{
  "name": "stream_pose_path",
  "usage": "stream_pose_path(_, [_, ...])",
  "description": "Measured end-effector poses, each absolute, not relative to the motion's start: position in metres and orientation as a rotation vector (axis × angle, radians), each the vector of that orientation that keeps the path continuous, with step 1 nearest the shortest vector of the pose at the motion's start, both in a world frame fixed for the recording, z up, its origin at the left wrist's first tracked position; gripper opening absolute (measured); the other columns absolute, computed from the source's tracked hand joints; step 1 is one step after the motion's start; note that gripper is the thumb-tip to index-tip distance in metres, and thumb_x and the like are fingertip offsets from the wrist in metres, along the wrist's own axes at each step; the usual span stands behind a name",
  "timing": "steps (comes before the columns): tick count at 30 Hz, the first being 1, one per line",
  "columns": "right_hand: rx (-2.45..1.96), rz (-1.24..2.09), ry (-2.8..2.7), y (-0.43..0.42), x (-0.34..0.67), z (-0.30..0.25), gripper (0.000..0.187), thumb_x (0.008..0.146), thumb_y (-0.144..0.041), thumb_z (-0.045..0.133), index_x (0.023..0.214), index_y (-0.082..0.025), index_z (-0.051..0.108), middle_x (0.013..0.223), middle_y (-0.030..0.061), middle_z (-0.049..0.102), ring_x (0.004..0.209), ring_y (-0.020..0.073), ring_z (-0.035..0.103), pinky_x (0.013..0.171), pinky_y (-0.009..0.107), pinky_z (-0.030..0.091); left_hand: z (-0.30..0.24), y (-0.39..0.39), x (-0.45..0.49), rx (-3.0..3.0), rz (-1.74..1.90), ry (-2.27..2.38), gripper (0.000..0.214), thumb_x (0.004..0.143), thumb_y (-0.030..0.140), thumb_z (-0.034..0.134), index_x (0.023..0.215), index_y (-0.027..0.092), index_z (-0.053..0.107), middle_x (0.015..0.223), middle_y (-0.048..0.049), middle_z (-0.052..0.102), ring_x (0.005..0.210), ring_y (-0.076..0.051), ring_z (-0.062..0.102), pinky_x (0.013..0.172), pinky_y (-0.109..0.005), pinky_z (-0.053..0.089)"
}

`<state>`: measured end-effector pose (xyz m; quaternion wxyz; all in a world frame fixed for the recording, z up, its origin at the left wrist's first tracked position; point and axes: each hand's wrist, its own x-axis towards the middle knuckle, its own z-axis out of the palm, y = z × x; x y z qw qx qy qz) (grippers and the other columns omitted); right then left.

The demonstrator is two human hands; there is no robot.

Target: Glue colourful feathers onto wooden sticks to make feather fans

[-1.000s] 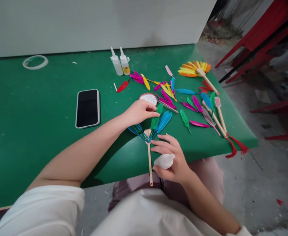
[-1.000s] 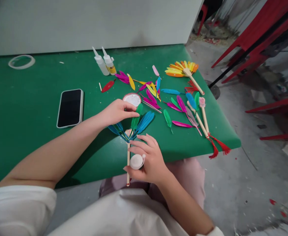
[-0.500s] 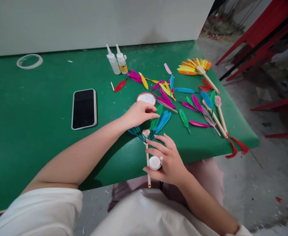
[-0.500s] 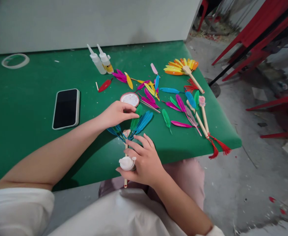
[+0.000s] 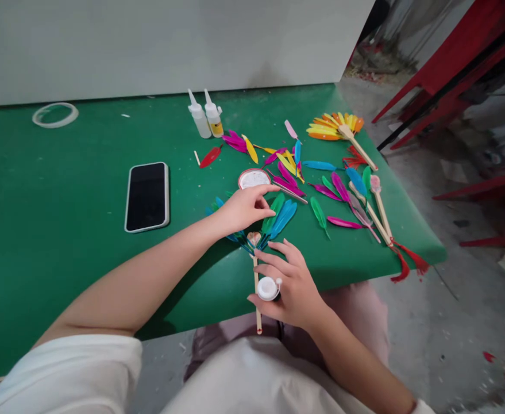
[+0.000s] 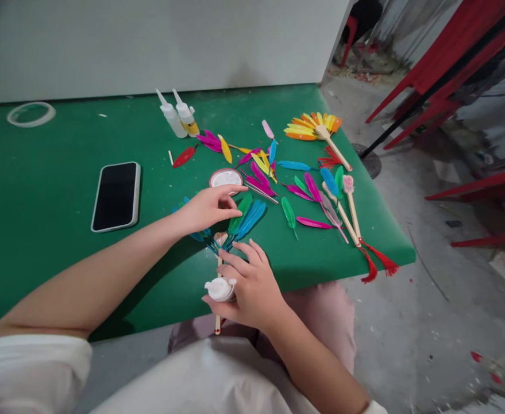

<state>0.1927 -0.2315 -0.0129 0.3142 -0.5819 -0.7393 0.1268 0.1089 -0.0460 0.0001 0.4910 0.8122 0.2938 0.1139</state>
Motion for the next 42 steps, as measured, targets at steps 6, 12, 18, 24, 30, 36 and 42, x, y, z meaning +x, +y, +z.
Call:
stream_pose_path(6, [-1.535, 0.327, -1.952, -0.2310, 0.1926, -0.0132, 0.033, 0.074, -0.047, 0.058, 0.093, -0.020, 0.062, 0.115, 0.0037, 0.063, 0.116, 0.0270, 0.045, 0.103, 0.048, 0.030, 0.0004, -0.0472, 0.1091, 1.952, 0.263, 0.726, 0.054, 0.071, 0.017, 0.065, 0.123, 0.017, 0.050, 0.065, 0.0030, 0.061, 0.061, -0.010, 0.056, 0.064, -0.023, 0.043])
stream_pose_path(12, [-1.545, 0.344, -1.951, -0.2307, 0.1923, -0.0127, 0.033, 0.075, -0.048, 0.058, 0.093, -0.020, 0.062, 0.115, 0.0028, 0.063, 0.115, 0.0277, 0.045, 0.104, 0.049, 0.029, -0.0017, -0.0470, 0.1092, 1.965, 0.258, 0.731, 0.052, 0.071, 0.017, 0.066, 0.121, 0.017, 0.051, 0.065, 0.0032, 0.061, 0.061, -0.010, 0.056, 0.063, -0.022, 0.043])
stream_pose_path(18, [-1.544, 0.346, -1.955, -0.2306, 0.1925, -0.0126, 0.033, 0.074, -0.047, 0.058, 0.093, -0.020, 0.062, 0.115, 0.0033, 0.063, 0.115, 0.0279, 0.046, 0.104, 0.049, 0.030, -0.0023, -0.0480, 0.1106, 1.978, 0.254, 0.730, 0.051, 0.071, 0.017, 0.066, 0.120, 0.017, 0.052, 0.066, 0.0028, 0.062, 0.062, -0.010, 0.057, 0.063, -0.022, 0.043])
stream_pose_path(24, [-1.550, 0.351, -1.950, -0.2301, 0.1924, -0.0130, 0.032, 0.074, -0.047, 0.058, 0.093, -0.020, 0.062, 0.115, 0.0034, 0.063, 0.115, 0.0285, 0.046, 0.103, 0.050, 0.030, -0.0046, -0.0484, 0.1111, 1.986, 0.257, 0.729, 0.051, 0.071, 0.017, 0.066, 0.120, 0.017, 0.052, 0.068, 0.0022, 0.063, 0.062, -0.010, 0.056, 0.062, -0.022, 0.043])
stream_pose_path(30, [-1.554, 0.353, -1.952, -0.2309, 0.1925, -0.0134, 0.031, 0.075, -0.046, 0.058, 0.092, -0.021, 0.062, 0.115, 0.0023, 0.063, 0.115, 0.0286, 0.046, 0.103, 0.050, 0.030, -0.0062, -0.0479, 0.1118, 1.972, 0.264, 0.718, 0.050, 0.071, 0.017, 0.066, 0.120, 0.017, 0.052, 0.068, 0.0024, 0.062, 0.062, -0.010, 0.056, 0.063, -0.022, 0.043])
stream_pose_path(36, [-1.553, 0.344, -1.943, -0.2300, 0.1921, -0.0128, 0.031, 0.075, -0.046, 0.058, 0.091, -0.021, 0.062, 0.113, 0.0029, 0.064, 0.115, 0.0282, 0.046, 0.103, 0.050, 0.030, -0.0063, -0.0481, 0.1118, 1.973, 0.272, 0.726, 0.050, 0.071, 0.017, 0.065, 0.120, 0.018, 0.052, 0.068, 0.0023, 0.063, 0.063, -0.010, 0.057, 0.063, -0.022, 0.043])
stream_pose_path(42, [-1.540, 0.342, -1.943, -0.2299, 0.1922, -0.0124, 0.032, 0.074, -0.046, 0.059, 0.092, -0.020, 0.061, 0.113, 0.0036, 0.064, 0.116, 0.0270, 0.045, 0.103, 0.049, 0.031, -0.0046, -0.0499, 0.1129, 1.958, 0.257, 0.721, 0.051, 0.071, 0.018, 0.066, 0.120, 0.017, 0.051, 0.068, 0.0017, 0.063, 0.062, -0.010, 0.057, 0.062, -0.022, 0.043])
